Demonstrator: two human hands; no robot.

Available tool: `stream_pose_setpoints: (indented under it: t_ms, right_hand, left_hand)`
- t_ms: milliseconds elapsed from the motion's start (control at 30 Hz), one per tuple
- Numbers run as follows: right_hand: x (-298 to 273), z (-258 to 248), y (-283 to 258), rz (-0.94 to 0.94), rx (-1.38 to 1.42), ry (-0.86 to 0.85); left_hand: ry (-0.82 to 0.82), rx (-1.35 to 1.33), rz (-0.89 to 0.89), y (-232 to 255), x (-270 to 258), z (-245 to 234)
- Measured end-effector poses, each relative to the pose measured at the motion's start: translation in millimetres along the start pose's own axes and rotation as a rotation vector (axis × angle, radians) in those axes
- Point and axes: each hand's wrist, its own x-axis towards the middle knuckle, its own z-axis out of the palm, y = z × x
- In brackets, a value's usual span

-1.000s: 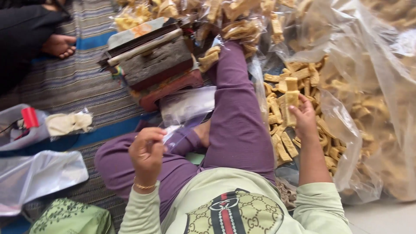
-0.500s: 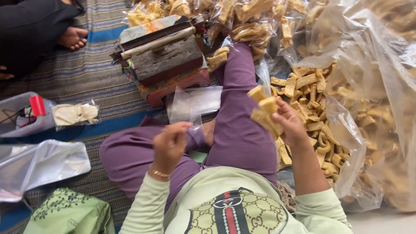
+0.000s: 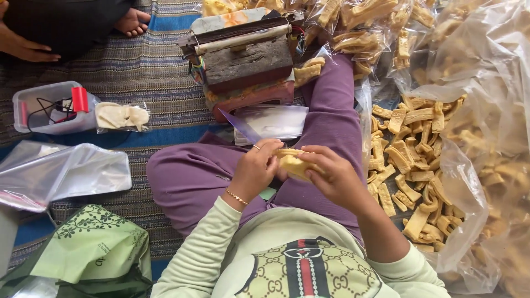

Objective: Manually packaging small snack pieces into individual plastic bags while sitting on the floor.

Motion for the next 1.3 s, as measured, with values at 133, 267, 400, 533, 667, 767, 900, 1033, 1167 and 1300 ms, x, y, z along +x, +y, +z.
stream_pose_setpoints:
  t_ms: [133, 267, 400, 533, 667, 767, 900, 1033, 1167, 1300]
  right_hand:
    - [-3, -6, 19, 0.208, 0.564, -0.011]
    - [-8, 10, 22, 0.331, 0.665, -0.045]
    - [-4, 9, 30, 0.325, 0.534, 0.002]
    - [9, -6, -7, 0.193, -0.100, -0.001]
    - [14, -2, -10, 0.120, -0.360, -0.054]
    - [14, 1, -21, 0.145, -0.362, -0.101]
    - [20, -5, -24, 0.134, -0.065, -0.110]
    - [12, 0, -14, 0.099, 0.264, -0.101]
    - [6, 3, 0, 0.079, 0.342, -0.097]
    - [1, 10, 7, 0.078, 0.358, -0.021]
  left_hand:
    - [0.023, -0.176, 0.002, 0, -4, -3]
    - [0.036, -0.386, -0.046, 16, 1, 0]
    - [0.104, -0.405, -0.026, 20, 5, -6]
    - [0.083, -0.204, 0.068, 22, 1, -2]
    - [0.063, -0.162, 0.083, 16, 4, 0]
    - [-0.012, -0.141, 0.070, 14, 1, 5]
    - [-0.052, -0.251, -0.056, 9, 1, 3]
    - [0.040, -0.439, -0.253, -5, -5, 7]
    - [0.072, -0.454, -0.301, -10, -9, 7]
    - [0.106, -0.394, -0.228, -3, -9, 5]
